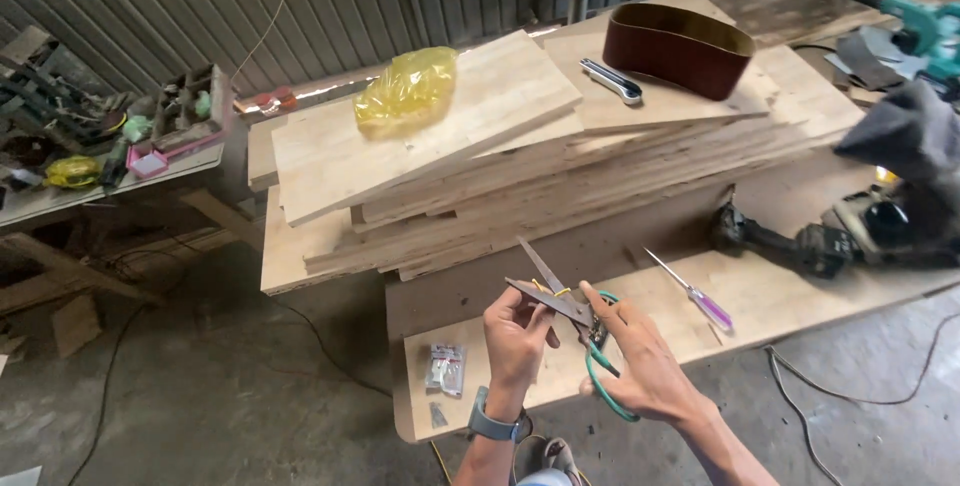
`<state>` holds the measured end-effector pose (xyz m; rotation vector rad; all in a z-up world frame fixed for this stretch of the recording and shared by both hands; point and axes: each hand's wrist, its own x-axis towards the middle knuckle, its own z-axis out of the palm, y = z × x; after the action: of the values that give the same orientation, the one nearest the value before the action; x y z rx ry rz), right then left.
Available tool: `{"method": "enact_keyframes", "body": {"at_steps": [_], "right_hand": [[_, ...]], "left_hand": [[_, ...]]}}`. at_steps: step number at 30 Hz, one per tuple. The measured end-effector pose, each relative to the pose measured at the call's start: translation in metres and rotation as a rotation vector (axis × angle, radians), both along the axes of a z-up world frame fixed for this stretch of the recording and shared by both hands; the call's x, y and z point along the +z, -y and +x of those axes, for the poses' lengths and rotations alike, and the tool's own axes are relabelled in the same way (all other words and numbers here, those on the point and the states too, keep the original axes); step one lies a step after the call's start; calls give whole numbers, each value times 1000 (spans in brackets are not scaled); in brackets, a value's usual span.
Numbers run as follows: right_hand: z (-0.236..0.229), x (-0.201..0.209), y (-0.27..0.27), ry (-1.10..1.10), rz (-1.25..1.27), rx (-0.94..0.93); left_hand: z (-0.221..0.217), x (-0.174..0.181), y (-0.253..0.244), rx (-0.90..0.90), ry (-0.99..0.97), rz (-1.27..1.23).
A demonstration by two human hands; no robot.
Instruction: Stripping insulation from a wire and connecting it to an electrical component using scissors and a screwdriver
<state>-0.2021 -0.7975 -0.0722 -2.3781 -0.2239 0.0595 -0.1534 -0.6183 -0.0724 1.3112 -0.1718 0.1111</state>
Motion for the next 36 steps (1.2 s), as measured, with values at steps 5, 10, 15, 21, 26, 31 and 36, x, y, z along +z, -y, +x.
{"method": "enact_keyframes", "body": {"at_steps": [5, 10, 15, 21, 26, 31, 36], "right_hand": [[53, 6, 1, -115, 239, 77], [91, 28, -4, -380, 152, 211], [120, 15, -10, -499, 133, 372], [156, 17, -1, -413, 136, 420], [184, 21, 13, -393, 44, 595], [200, 25, 20, -490, 65, 741], [208, 20, 15, -430, 142, 821]], "left_hand": [[35, 30, -1, 107, 10, 139], [52, 34, -8, 217, -101, 292], [56, 38, -3, 304, -281, 228], [66, 35, 14, 492, -188, 325], [73, 29, 29, 573, -164, 408], [72, 28, 42, 683, -146, 452], [73, 31, 50, 800, -186, 481]]}}
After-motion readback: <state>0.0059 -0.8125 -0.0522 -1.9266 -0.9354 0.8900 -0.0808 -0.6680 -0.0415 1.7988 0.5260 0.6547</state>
